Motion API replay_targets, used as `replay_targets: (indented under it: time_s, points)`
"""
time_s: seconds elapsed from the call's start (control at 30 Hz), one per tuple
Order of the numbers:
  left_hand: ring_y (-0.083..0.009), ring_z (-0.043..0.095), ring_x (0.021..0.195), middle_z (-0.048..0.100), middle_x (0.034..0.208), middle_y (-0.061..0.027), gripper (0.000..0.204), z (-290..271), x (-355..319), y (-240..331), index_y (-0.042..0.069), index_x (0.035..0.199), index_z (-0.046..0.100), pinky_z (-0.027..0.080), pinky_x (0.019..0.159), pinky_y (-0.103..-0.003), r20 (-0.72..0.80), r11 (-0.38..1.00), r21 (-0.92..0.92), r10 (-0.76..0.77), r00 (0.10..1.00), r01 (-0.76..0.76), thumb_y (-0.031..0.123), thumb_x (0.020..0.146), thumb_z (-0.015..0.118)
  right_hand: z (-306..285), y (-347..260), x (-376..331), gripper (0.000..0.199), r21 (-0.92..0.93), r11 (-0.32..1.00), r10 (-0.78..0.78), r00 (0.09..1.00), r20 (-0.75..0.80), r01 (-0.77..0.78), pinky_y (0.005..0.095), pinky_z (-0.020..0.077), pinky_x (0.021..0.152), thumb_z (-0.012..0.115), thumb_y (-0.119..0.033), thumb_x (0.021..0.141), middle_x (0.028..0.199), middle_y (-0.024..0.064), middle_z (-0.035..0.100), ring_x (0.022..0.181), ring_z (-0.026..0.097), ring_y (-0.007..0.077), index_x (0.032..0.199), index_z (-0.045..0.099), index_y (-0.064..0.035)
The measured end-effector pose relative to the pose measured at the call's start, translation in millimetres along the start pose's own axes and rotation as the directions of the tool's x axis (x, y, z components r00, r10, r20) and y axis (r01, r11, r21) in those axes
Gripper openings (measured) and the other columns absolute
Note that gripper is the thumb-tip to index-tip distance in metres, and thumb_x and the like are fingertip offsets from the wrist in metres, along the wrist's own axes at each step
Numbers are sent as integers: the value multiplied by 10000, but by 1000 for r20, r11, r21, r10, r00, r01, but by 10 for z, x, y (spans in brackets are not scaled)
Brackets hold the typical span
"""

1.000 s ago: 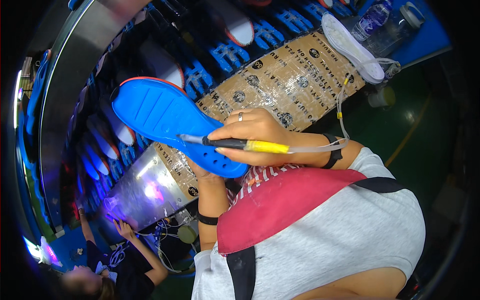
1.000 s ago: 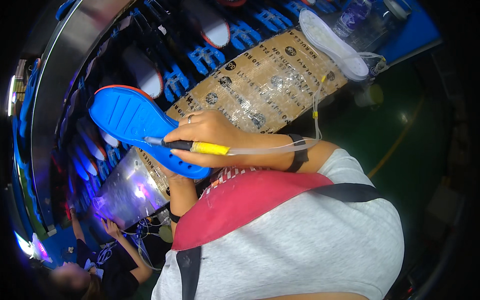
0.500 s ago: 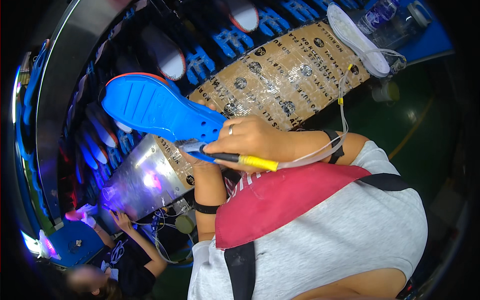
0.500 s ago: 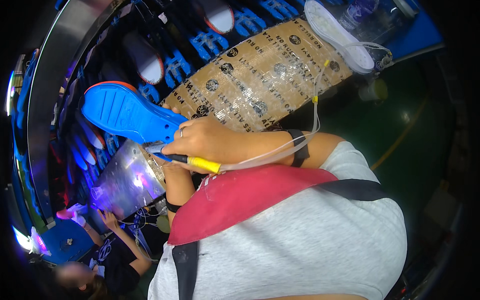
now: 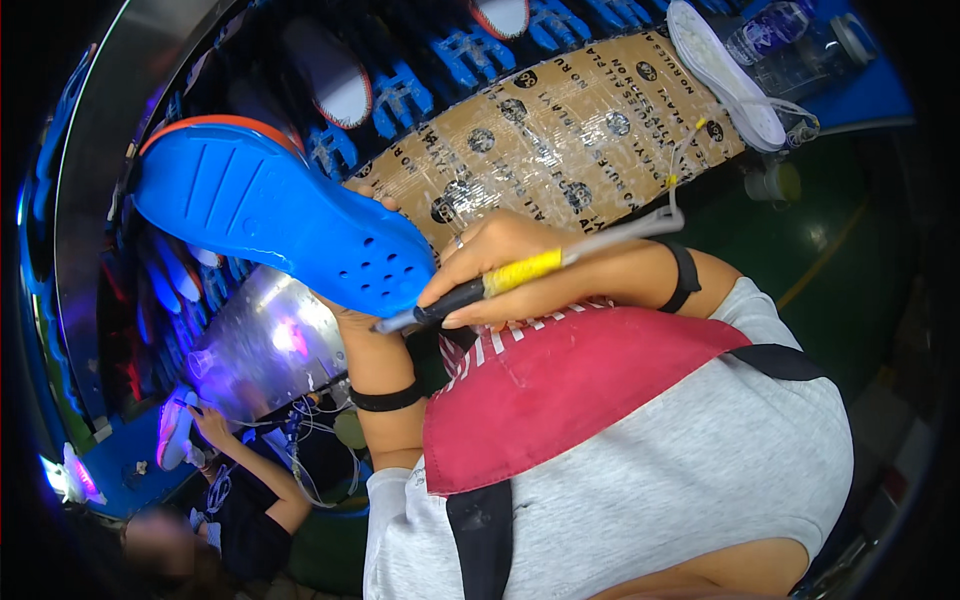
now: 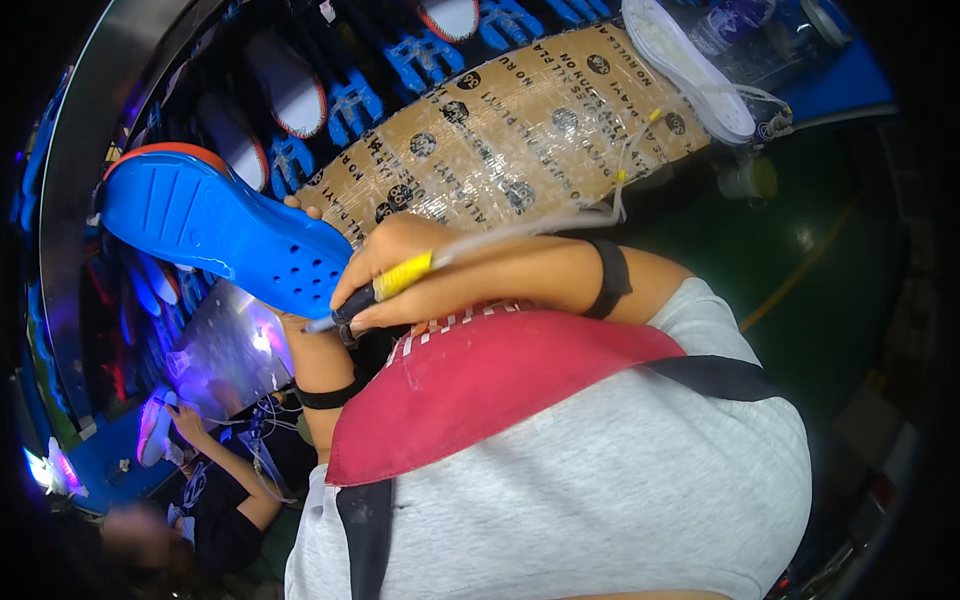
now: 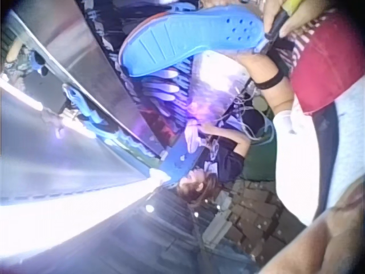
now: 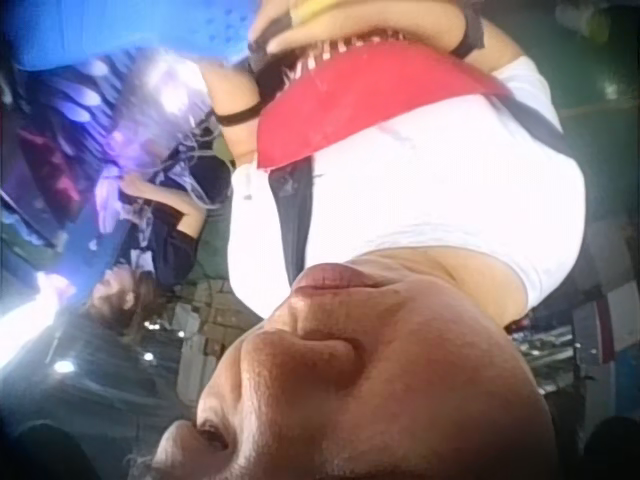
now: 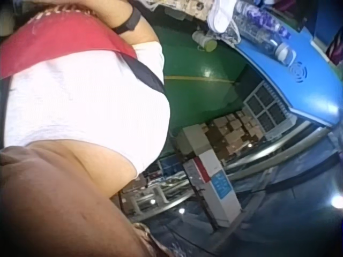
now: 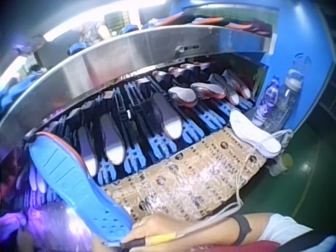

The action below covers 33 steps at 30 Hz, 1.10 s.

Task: Applying glue or chemical treatment to the bottom of shoe soles using a brush applicator.

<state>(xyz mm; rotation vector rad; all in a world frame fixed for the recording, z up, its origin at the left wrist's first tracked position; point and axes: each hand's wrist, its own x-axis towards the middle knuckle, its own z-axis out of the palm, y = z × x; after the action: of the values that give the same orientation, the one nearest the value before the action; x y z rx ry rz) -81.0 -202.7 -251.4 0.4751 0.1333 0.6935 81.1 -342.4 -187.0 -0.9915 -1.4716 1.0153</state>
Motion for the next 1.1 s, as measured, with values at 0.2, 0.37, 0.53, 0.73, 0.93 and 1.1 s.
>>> replay_targets:
  time_s: [0.2, 0.37, 0.53, 0.73, 0.93, 1.1]
  points:
    - [-413, 510, 1061, 469, 1201, -246, 700, 108, 88, 198, -38, 1294, 326, 487, 828, -507, 141, 972, 209, -140, 980, 109, 465, 845, 512, -30, 151, 8, 244, -159, 980, -127, 991, -35, 120, 289, 465, 555, 712, -97, 723, 722, 98, 627, 588, 600, 205, 961, 668, -63]
    - [-303, 548, 1057, 489, 1225, -200, 561, -29, 55, 373, -49, 1299, 324, 469, 883, -419, 5, 877, 345, -359, 933, 335, 331, 910, 462, -182, 42, 17, 271, -149, 988, 85, 939, 333, -36, 315, 489, 642, 679, -189, 735, 856, 141, 662, 714, 636, 260, 975, 669, -64]
    - [-193, 572, 1014, 536, 1181, -160, 430, 84, 204, 422, -54, 1264, 401, 479, 862, -326, -120, 813, 371, -438, 891, 450, 226, 938, 421, -93, 130, 36, 237, -217, 963, -132, 983, 128, 158, 352, 476, 618, 678, -176, 737, 770, 132, 646, 695, 604, 291, 960, 675, -96]
    - [-158, 573, 987, 565, 1147, -119, 441, 254, 336, 486, -35, 1260, 437, 465, 854, -278, -211, 438, 694, -635, 743, 571, 255, 928, 463, -134, 41, 46, 200, -236, 944, -145, 933, 329, 230, 370, 476, 634, 672, -158, 731, 764, 116, 626, 724, 593, 300, 922, 674, -101]
    - [-145, 576, 961, 584, 1120, -110, 427, 338, 435, 482, 1, 1227, 497, 473, 823, -265, -261, 266, 713, -758, 598, 648, 295, 918, 482, -8, 192, 31, 226, -389, 883, -155, 947, 283, 261, 367, 475, 623, 689, -148, 700, 740, 109, 619, 688, 587, 278, 923, 677, -114]
    - [-158, 574, 985, 573, 1144, -132, 423, 366, 440, 518, -30, 1236, 473, 464, 858, -276, -346, 120, 746, -770, 535, 655, 250, 918, 478, -56, 96, -5, 235, -339, 911, -118, 937, 328, 233, 364, 474, 593, 672, -123, 683, 700, 102, 608, 680, 583, 271, 918, 678, -123]
